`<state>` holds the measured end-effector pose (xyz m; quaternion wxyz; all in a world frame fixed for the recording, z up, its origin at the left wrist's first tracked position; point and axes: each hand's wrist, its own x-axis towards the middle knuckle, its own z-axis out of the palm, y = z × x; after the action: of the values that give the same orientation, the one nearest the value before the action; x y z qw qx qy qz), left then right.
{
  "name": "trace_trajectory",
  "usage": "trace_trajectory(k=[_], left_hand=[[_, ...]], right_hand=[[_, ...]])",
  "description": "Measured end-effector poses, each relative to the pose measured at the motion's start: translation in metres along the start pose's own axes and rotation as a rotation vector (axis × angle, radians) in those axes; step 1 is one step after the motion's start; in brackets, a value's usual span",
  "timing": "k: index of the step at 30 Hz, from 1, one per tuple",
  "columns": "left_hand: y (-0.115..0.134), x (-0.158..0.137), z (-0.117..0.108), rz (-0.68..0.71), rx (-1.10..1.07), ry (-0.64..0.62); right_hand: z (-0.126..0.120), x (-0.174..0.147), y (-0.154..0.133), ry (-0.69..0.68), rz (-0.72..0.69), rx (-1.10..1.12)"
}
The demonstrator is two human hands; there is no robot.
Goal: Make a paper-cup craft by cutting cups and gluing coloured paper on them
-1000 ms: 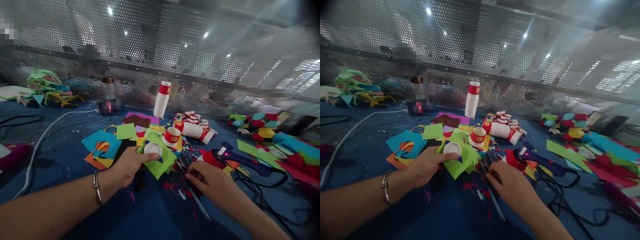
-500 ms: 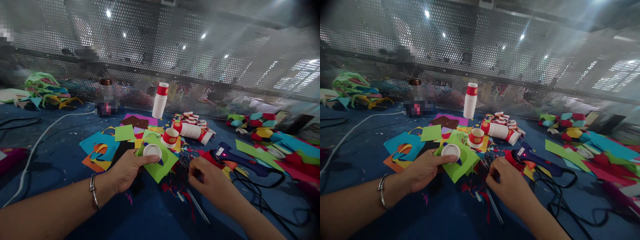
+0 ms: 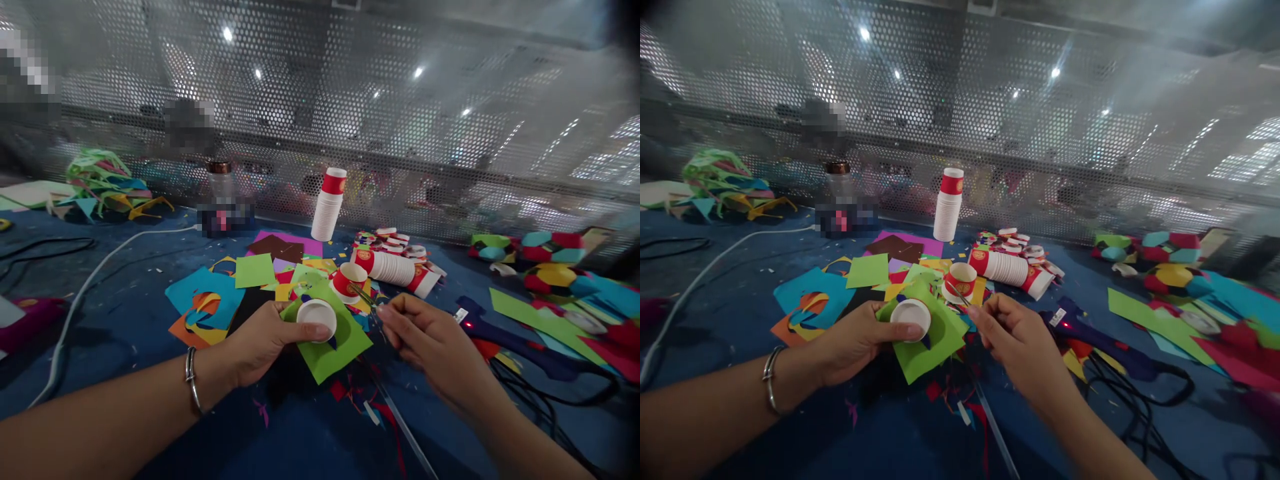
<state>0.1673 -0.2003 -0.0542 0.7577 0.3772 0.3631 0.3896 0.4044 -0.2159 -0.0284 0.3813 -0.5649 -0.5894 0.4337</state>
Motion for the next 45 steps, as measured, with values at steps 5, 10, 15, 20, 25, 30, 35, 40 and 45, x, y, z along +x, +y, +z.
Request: trace_trajectory(k=[5,10,15,20,25,30,35,40,45], left_hand=[[0.001,0.002,-0.002,0.049,0.003,-0.074],[0.001,0.003,-0.003,0.052,0.017,-0.101],[0.001,0.005,-0.004,0.063,0.037,-0.131],[-0.001,0.006,-0.003,0.046,0.041,-0.124],[-0.001,0.006,-0.002,0.044,0.064,-0.138],[-0.001,0.004,0.000,0.037,0.060,-0.140],[-0.001,0.003,0.001,0.036,0.053,-0.104],[-0.002,0.005,-0.002,0.035,0.050,-0.068],[0.009,0.003,-0.007,0.010,0.203,0.013]], right_hand=[[0.009,0.003,-0.003,-0.079,0.054,0.125],[0.009,0.000,-0.001,-0.172,0.101,0.176],[0.007,-0.002,0.003,-0.232,0.109,0.246],[0.002,-0.003,0.006,-0.274,0.082,0.231],[0.000,-0.003,0.009,-0.309,0.080,0.146],[0.001,-0.004,0.009,-0.314,0.073,0.106],[-0.001,-0.004,0.007,-0.244,0.011,0.017],[-0.006,-0.009,0.008,-0.078,-0.080,-0.318],[-0.009,-0.028,0.025,0.078,-0.097,-0.694]])
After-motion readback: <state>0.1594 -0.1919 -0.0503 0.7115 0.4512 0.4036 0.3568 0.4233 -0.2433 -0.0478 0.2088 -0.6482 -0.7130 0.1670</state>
